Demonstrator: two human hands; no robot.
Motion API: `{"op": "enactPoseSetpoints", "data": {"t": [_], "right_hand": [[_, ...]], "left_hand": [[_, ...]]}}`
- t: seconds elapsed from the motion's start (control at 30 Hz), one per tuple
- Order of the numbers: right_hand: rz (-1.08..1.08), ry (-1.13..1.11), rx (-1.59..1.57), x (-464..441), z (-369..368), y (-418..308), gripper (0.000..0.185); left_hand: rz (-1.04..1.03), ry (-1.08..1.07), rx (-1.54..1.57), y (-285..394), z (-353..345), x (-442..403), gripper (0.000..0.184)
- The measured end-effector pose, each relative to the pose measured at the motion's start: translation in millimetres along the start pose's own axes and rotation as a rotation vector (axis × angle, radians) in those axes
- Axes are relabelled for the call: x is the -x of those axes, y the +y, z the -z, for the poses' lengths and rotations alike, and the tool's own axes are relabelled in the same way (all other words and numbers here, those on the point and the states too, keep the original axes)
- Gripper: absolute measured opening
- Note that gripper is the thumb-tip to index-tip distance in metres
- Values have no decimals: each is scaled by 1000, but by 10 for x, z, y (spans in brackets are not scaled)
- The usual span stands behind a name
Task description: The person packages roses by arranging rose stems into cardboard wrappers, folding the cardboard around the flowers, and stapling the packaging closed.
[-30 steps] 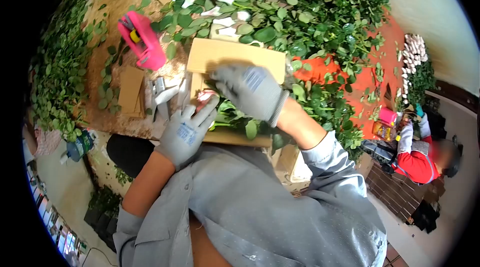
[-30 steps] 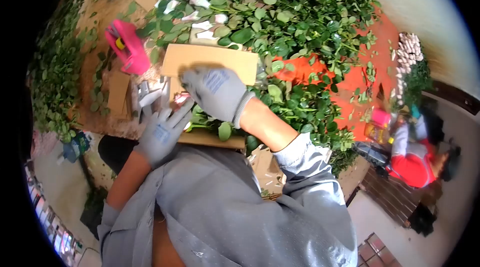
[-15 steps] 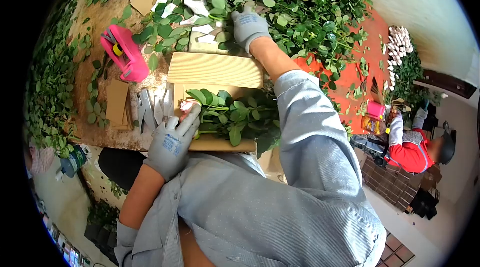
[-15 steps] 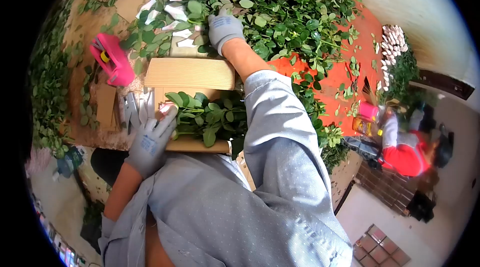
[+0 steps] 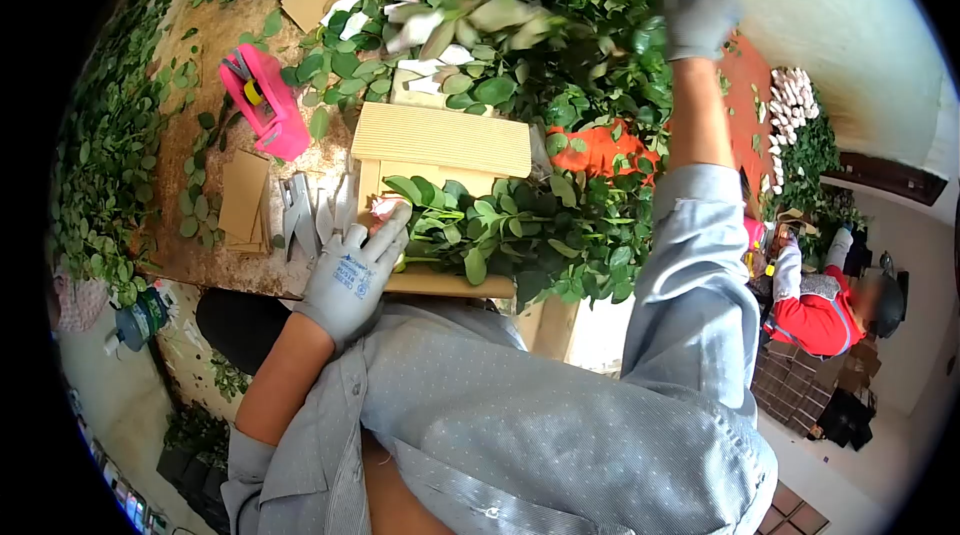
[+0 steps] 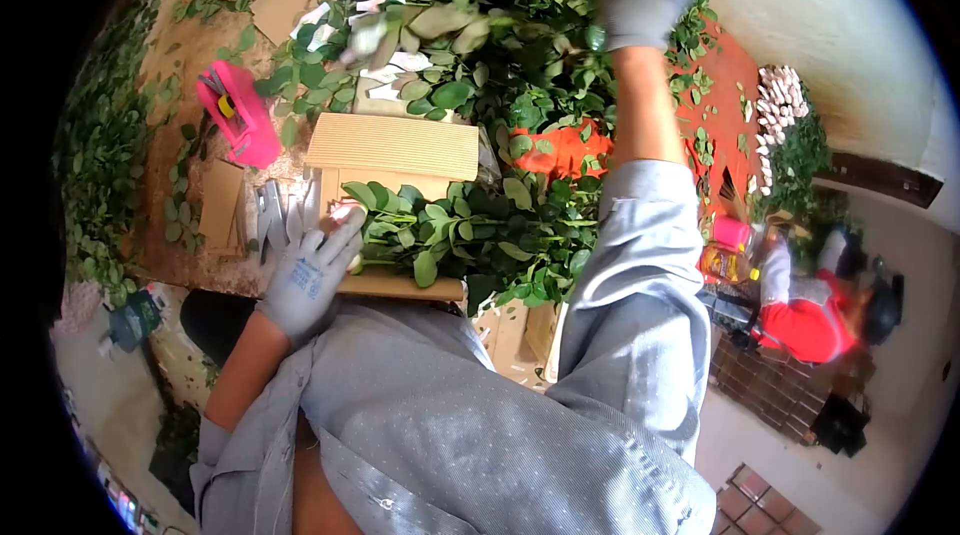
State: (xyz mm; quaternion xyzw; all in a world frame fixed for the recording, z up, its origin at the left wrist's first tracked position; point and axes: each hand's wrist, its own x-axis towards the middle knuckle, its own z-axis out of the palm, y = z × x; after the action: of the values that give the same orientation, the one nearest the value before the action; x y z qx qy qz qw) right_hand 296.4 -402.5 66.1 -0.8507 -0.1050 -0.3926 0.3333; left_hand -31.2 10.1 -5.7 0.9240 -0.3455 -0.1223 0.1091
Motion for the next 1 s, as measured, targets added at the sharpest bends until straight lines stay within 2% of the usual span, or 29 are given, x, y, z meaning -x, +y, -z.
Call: {"op": "enactPoseSetpoints", "data": {"t": [0.03,0.07,0.1,0.17,0.2,0.23,0.27,0.3,0.37,0.47,0.5,0.57,0.6,0.7,0.77,0.8,0.83,0.87,0.9,0.93,0.97,1.0], "right_hand": [[-421,65,-304,-153,239,-477,16],[-230,134,-782,-371,335,-314,12],[-115,304,-681,-587,451,-366,22],[96,304,-486,-682,672,-541,28],[459,290,-208,-799,586,-398,15],[270,91,-498,-597,428,-698,15],[-157,-140,-110,-343,459,-957,14],[338,-214,506,-387,312,-797,19],[346,-374,256,-297,113,-925,21],[144,-84,29,-373,63,-769,18],[-93,35,-141,-404,112,-959,15],[121,133,-361,-670,180,-850,12],[120,132,-360,-692,224,-904,12],[229,62,-233,-658,483,-1243,7],[427,-260,246,-431,726,-1825,9],[530,-319,401,-283,723,-1910,13],[631,-378,553,-118,701,-1995,28],[595,-512,636,91,689,-2183,28],[557,-648,717,289,673,-2368,28],[671,-653,736,472,634,-2420,13],[631,-716,689,603,618,-2432,15],[611,-645,621,601,568,-2305,14]], "left_hand": [[-3,-13,-16,-5,-4,4,37],[-1,-10,-20,-7,-7,5,37],[-2,-10,-18,-6,-11,6,38],[-4,-8,-20,1,5,6,39],[3,-38,-22,9,26,8,40],[7,-65,-26,14,50,1,42],[-2,-60,-35,14,61,1,42],[-1,-73,-30,13,61,7,43],[-1,-74,-34,18,63,5,44],[24,-101,-14,27,54,18,47],[29,-99,-14,27,57,23,47],[-6,12,-26,29,62,19,46],[-6,11,-24,31,58,25,46],[-13,15,-14,22,71,5,46],[-20,-28,-29,26,114,0,45],[-14,-38,-29,28,119,3,45],[-19,-20,-24,27,115,1,46],[-22,-6,-18,29,107,14,47],[-10,-25,-17,29,93,33,47],[-5,-36,-19,23,74,33,47],[0,-45,-20,20,64,26,48],[3,-69,-8,23,98,22,51]]}}
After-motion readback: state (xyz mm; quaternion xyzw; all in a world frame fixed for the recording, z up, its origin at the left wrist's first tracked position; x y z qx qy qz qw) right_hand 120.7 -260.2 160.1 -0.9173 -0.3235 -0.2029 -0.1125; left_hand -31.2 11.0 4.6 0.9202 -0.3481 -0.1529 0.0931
